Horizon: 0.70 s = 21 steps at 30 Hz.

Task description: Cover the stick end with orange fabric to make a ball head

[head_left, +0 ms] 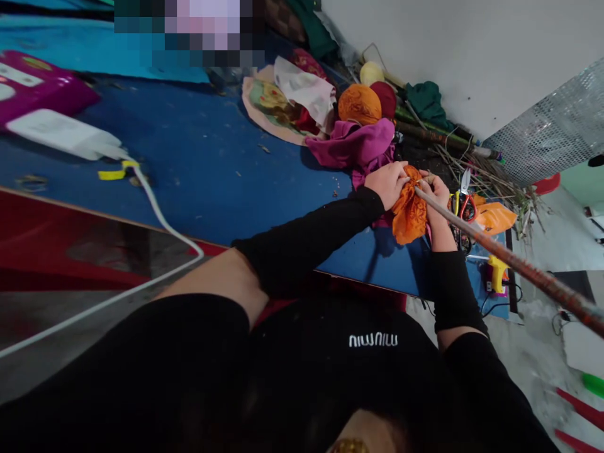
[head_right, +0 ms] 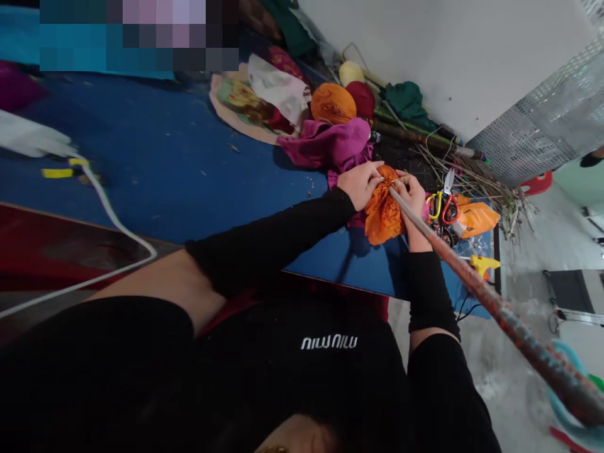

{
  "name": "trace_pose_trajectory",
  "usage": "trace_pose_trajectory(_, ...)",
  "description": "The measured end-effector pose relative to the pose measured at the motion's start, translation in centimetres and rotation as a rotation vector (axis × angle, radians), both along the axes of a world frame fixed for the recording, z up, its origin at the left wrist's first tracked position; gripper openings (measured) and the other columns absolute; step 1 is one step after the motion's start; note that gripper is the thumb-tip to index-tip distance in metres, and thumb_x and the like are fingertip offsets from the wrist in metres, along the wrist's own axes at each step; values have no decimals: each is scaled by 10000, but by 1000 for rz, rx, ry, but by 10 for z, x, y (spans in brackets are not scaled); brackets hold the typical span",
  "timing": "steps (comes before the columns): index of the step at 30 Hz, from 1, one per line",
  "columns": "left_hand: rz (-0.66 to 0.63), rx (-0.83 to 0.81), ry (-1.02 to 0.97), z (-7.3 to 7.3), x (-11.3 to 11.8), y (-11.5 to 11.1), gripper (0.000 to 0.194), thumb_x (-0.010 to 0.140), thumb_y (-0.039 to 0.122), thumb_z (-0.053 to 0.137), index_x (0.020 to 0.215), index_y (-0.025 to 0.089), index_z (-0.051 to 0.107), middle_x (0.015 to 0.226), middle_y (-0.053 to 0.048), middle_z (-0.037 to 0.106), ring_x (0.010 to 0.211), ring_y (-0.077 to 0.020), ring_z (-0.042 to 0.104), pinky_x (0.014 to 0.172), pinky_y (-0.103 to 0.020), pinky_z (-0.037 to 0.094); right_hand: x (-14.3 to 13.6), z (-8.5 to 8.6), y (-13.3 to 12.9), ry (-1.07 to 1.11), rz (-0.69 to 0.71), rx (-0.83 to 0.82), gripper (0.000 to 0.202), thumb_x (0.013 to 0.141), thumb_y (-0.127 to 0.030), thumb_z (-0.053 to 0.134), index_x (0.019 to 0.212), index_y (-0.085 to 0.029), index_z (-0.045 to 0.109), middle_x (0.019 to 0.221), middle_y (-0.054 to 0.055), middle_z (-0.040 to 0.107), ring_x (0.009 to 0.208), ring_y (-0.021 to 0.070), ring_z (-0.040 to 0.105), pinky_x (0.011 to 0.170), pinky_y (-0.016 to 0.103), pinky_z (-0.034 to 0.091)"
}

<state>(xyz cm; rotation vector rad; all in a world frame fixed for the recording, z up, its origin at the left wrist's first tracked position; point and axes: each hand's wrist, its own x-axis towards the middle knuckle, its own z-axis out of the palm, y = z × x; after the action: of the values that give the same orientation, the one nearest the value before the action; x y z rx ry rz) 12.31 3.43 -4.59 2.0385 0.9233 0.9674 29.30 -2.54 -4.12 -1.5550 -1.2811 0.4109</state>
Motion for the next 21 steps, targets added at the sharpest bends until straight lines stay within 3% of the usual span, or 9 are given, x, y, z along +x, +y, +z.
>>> trace_pose_trajectory(5,-27,83,-39,-5,8,-8,352,967,83,564,1312,100,632,1189,-135,755,1249,-251,677,1160,-395,498,7,-7,-7,57,-21,-5,364,780,-546,687,719,-233,511,880,41,674,992,207,635,890,329,499)
trace_pose_trajectory(11,-6,75,-50,-13,9,-8,384,981,116,555,1360,114,618,1143,-116,766,1207,-241,699,1117,-390,537,1,-20,-4,164,-90,27,363,757,-549,678,737,-238,492,887,28,670,925,175,624,880,324,509)
trace_pose_trajectory(14,-11,67,-64,-13,7,-7,346,979,136,552,1315,153,637,1210,-114,764,1228,-243,692,1132,-397,529,-3,-19,-5,171,-94,36,353,770,-549,666,751,-237,501,875,23,675,894,168,622,867,319,518)
trace_pose_trajectory(19,-22,86,-76,-11,2,-6,212,1017,219,490,1115,180,673,1373,-125,715,1287,-241,664,1168,-414,501,-14,-11,-12,140,-76,72,282,820,-459,655,722,-233,519,858,34,685,1012,190,649,948,325,511)
trace_pose_trajectory(21,-20,78,-83,-9,1,-7,283,1062,296,427,989,180,674,1397,-135,704,1299,-236,661,1161,-410,505,-17,-8,-14,111,-67,78,266,833,-425,655,709,-234,518,818,24,664,1025,193,650,968,326,505)
